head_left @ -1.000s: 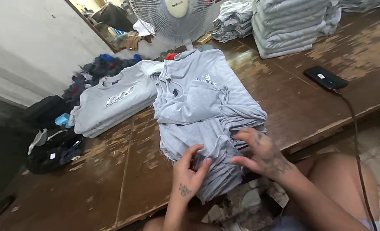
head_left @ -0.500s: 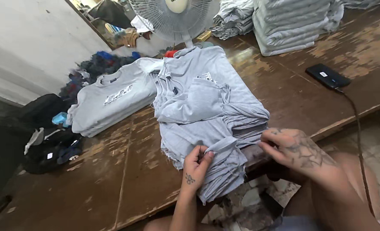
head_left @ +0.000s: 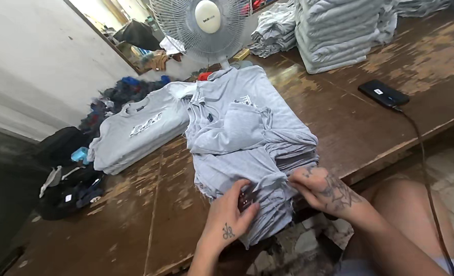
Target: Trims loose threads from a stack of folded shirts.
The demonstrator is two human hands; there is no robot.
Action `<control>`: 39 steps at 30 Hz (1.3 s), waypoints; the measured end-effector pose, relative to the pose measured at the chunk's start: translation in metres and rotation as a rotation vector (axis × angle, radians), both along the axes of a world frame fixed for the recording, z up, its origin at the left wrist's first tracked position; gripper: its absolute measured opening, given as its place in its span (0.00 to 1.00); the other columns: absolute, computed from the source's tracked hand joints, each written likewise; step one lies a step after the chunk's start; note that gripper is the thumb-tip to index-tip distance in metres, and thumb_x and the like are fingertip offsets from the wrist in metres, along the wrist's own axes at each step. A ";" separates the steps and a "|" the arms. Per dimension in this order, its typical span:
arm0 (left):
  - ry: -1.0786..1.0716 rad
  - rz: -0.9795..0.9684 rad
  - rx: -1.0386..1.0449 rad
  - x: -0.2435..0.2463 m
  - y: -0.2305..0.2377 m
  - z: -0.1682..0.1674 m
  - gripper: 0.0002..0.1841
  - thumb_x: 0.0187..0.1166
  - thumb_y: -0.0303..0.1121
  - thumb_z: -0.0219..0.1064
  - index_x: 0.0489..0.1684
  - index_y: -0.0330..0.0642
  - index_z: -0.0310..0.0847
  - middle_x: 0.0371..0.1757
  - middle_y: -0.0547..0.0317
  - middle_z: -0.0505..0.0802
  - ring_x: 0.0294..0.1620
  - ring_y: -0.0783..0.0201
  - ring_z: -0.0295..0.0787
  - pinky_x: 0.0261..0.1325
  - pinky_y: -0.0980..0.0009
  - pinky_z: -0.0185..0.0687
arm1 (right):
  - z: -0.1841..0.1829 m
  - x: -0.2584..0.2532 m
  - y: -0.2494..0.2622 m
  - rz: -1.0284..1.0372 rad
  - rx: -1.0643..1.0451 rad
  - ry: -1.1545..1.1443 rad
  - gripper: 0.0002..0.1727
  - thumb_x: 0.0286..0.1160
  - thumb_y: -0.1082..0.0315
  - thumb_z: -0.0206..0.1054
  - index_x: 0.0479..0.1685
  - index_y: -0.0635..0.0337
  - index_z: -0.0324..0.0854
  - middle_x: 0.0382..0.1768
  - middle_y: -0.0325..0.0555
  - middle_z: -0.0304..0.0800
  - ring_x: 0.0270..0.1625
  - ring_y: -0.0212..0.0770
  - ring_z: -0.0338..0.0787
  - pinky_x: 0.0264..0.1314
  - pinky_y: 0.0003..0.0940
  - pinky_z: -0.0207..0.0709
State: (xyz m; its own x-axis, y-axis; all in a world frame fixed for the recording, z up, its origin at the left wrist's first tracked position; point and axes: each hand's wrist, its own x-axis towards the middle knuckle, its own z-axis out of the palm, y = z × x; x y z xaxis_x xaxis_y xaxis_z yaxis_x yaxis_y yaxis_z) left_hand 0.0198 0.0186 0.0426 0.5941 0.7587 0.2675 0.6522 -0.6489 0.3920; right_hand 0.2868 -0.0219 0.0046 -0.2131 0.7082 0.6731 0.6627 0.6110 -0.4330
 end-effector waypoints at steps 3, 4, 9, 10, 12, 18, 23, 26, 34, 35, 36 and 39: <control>0.052 -0.092 0.248 0.014 -0.006 0.029 0.22 0.81 0.47 0.60 0.58 0.40 0.86 0.38 0.54 0.91 0.31 0.58 0.89 0.29 0.59 0.84 | 0.000 -0.005 -0.005 -0.025 0.074 0.009 0.12 0.78 0.69 0.57 0.34 0.63 0.86 0.28 0.50 0.91 0.30 0.45 0.92 0.32 0.39 0.86; 0.071 -0.134 0.308 0.020 -0.008 0.037 0.18 0.80 0.44 0.61 0.54 0.42 0.88 0.37 0.53 0.91 0.32 0.57 0.90 0.29 0.60 0.85 | 0.000 -0.006 -0.007 -0.028 0.078 0.005 0.13 0.79 0.68 0.57 0.33 0.62 0.86 0.27 0.49 0.90 0.29 0.44 0.92 0.31 0.38 0.85; 0.242 -0.239 0.526 0.052 -0.002 0.043 0.14 0.77 0.34 0.62 0.51 0.47 0.93 0.35 0.55 0.93 0.31 0.52 0.91 0.28 0.58 0.82 | 0.001 -0.012 -0.010 -0.047 0.131 0.020 0.13 0.78 0.68 0.56 0.30 0.61 0.84 0.25 0.46 0.89 0.28 0.42 0.91 0.29 0.36 0.84; 0.259 -0.247 0.547 0.053 0.001 0.042 0.13 0.76 0.32 0.62 0.49 0.47 0.93 0.34 0.55 0.93 0.29 0.53 0.90 0.26 0.59 0.81 | 0.000 -0.012 -0.010 -0.045 0.145 0.026 0.13 0.77 0.68 0.56 0.30 0.61 0.84 0.24 0.46 0.88 0.28 0.42 0.90 0.29 0.36 0.83; 0.262 -0.254 0.563 0.052 0.003 0.043 0.13 0.75 0.31 0.61 0.47 0.47 0.94 0.32 0.56 0.93 0.27 0.54 0.91 0.25 0.60 0.82 | -0.001 -0.012 -0.009 -0.042 0.158 0.045 0.12 0.76 0.69 0.57 0.29 0.61 0.84 0.23 0.46 0.87 0.27 0.42 0.89 0.28 0.35 0.82; 0.246 -0.218 0.580 0.050 -0.002 0.037 0.15 0.78 0.34 0.60 0.51 0.47 0.93 0.36 0.57 0.94 0.30 0.55 0.91 0.26 0.61 0.82 | -0.004 -0.016 -0.007 0.044 0.206 0.193 0.13 0.81 0.68 0.57 0.32 0.61 0.84 0.26 0.46 0.88 0.31 0.38 0.89 0.36 0.28 0.83; 0.084 -0.096 0.372 0.036 0.002 0.030 0.17 0.81 0.41 0.60 0.55 0.40 0.89 0.34 0.55 0.91 0.26 0.60 0.88 0.24 0.62 0.82 | -0.006 -0.014 -0.023 0.268 0.111 0.144 0.13 0.81 0.65 0.58 0.32 0.58 0.85 0.26 0.42 0.87 0.31 0.35 0.88 0.36 0.27 0.83; 0.008 0.020 0.268 0.019 0.001 0.020 0.25 0.74 0.50 0.67 0.57 0.38 0.84 0.26 0.60 0.86 0.18 0.64 0.78 0.19 0.64 0.75 | -0.012 -0.002 -0.035 0.303 -0.149 -0.041 0.16 0.81 0.54 0.64 0.42 0.57 0.91 0.29 0.43 0.92 0.30 0.40 0.92 0.32 0.38 0.86; -0.341 0.314 0.347 -0.028 0.020 0.067 0.07 0.76 0.23 0.63 0.39 0.23 0.82 0.30 0.49 0.89 0.32 0.60 0.88 0.42 0.60 0.87 | 0.018 -0.032 -0.011 0.292 0.203 -0.047 0.25 0.88 0.51 0.56 0.20 0.52 0.81 0.21 0.39 0.83 0.36 0.43 0.88 0.63 0.42 0.79; -0.714 0.368 0.523 -0.032 0.028 0.078 0.03 0.82 0.23 0.59 0.42 0.30 0.75 0.29 0.62 0.85 0.28 0.72 0.84 0.36 0.73 0.85 | 0.023 -0.043 -0.004 0.330 0.199 -0.086 0.21 0.85 0.54 0.59 0.24 0.53 0.83 0.27 0.42 0.87 0.44 0.46 0.91 0.66 0.45 0.80; -0.998 0.352 0.630 -0.027 0.032 0.093 0.02 0.86 0.25 0.54 0.44 0.40 0.70 0.25 0.72 0.80 0.21 0.78 0.78 0.26 0.79 0.80 | 0.029 -0.053 0.008 0.354 0.179 -0.129 0.15 0.82 0.57 0.63 0.30 0.54 0.87 0.35 0.46 0.91 0.52 0.50 0.92 0.69 0.51 0.80; -0.948 0.103 0.570 0.002 0.018 0.090 0.06 0.88 0.40 0.61 0.43 0.53 0.80 0.29 0.80 0.88 0.28 0.85 0.82 0.32 0.84 0.80 | 0.060 -0.070 0.059 0.289 -0.030 -0.256 0.20 0.77 0.55 0.71 0.56 0.61 0.90 0.64 0.63 0.89 0.76 0.67 0.82 0.80 0.69 0.67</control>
